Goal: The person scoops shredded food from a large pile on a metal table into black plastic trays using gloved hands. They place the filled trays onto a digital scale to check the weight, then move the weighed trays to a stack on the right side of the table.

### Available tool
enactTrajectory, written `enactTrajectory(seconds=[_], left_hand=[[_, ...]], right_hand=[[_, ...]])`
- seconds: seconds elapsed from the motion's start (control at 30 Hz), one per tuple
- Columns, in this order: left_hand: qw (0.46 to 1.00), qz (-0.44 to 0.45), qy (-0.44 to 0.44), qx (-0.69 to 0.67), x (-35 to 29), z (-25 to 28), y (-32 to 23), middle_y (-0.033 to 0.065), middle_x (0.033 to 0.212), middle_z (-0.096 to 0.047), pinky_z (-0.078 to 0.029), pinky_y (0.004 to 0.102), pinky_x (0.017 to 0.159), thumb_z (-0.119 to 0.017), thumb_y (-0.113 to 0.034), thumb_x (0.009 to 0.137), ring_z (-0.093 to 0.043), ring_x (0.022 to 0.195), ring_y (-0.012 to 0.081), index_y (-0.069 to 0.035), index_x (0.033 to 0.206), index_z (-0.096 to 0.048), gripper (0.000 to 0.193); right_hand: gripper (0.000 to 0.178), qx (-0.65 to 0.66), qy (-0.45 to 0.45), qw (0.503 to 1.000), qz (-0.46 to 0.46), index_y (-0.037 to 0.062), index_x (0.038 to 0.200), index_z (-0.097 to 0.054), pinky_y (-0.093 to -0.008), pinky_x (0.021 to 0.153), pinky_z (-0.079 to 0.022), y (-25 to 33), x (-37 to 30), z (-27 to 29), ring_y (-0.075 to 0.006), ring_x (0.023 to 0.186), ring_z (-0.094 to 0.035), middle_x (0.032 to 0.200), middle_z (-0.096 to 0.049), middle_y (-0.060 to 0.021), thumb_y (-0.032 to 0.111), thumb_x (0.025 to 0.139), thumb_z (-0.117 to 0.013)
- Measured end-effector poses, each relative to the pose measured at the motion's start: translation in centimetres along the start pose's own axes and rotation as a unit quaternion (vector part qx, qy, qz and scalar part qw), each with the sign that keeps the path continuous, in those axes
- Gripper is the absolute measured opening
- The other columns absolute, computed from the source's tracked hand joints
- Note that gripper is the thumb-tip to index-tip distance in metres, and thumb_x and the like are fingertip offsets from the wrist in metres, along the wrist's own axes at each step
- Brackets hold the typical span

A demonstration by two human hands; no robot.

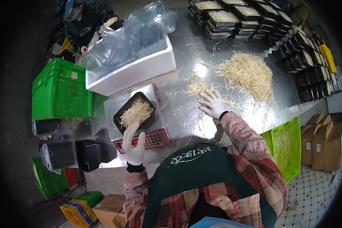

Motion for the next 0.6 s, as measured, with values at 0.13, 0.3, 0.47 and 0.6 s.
enactTrajectory(seconds=[0.13,0.3,0.47,0.6], left_hand=[[0.984,0.129,-0.009,-0.118,-4.1,-2.1,2.4,0.0134,0.112,-0.067,-0.049,0.0337,0.093,-0.065,0.004,0.082,-0.064,0.104,0.0235,0.001,0.112,-0.067,0.03],[0.964,0.105,0.167,-0.177,-7.3,-10.4,0.7,0.0135,0.117,-0.066,-0.048,0.0332,0.096,-0.074,-0.001,0.079,-0.062,0.11,0.0243,-0.001,0.121,-0.065,0.042],[0.954,0.198,0.17,-0.147,-8.1,-11.5,1.6,0.0137,0.124,-0.063,-0.047,0.0328,0.099,-0.075,-0.003,0.079,-0.061,0.115,0.0244,-0.002,0.126,-0.061,0.049],[0.948,0.242,0.159,-0.134,-8.5,-12.3,2.5,0.0128,0.123,-0.063,-0.047,0.0312,0.096,-0.075,-0.004,0.08,-0.061,0.111,0.0227,-0.002,0.127,-0.06,0.05]], right_hand=[[0.037,0.042,-0.139,0.988,-0.056,0.019,0.116,-0.069,-0.0519,0.112,-0.027,-5.3,1.0,3.9,-0.0307,0.133,-0.042,0.138,-0.053,-0.0077,0.04,0.086,-0.07],[0.058,0.044,-0.044,0.977,-0.202,0.016,0.13,-0.059,-0.0503,0.111,-0.029,-10.5,11.5,0.0,-0.032,0.136,-0.039,0.144,-0.049,-0.0116,0.051,0.084,-0.066],[0.087,0.052,0.167,0.966,-0.191,0.0154,0.146,-0.044,-0.0562,0.116,-0.02,-8.0,19.2,-4.4,-0.0376,0.145,-0.025,0.156,-0.032,-0.0149,0.071,0.08,-0.058],[0.094,0.022,0.214,0.973,-0.08,0.0136,0.145,-0.046,-0.0641,0.113,-0.02,-3.5,16.9,-4.9,-0.0416,0.144,-0.025,0.155,-0.032,-0.0187,0.071,0.073,-0.064]])
Point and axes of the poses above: each hand's wrist, its own x-axis towards the middle knuckle, its own z-axis out of the back of the hand, y = z × x, the point moved 9 cm from there along x, towards the middle knuckle
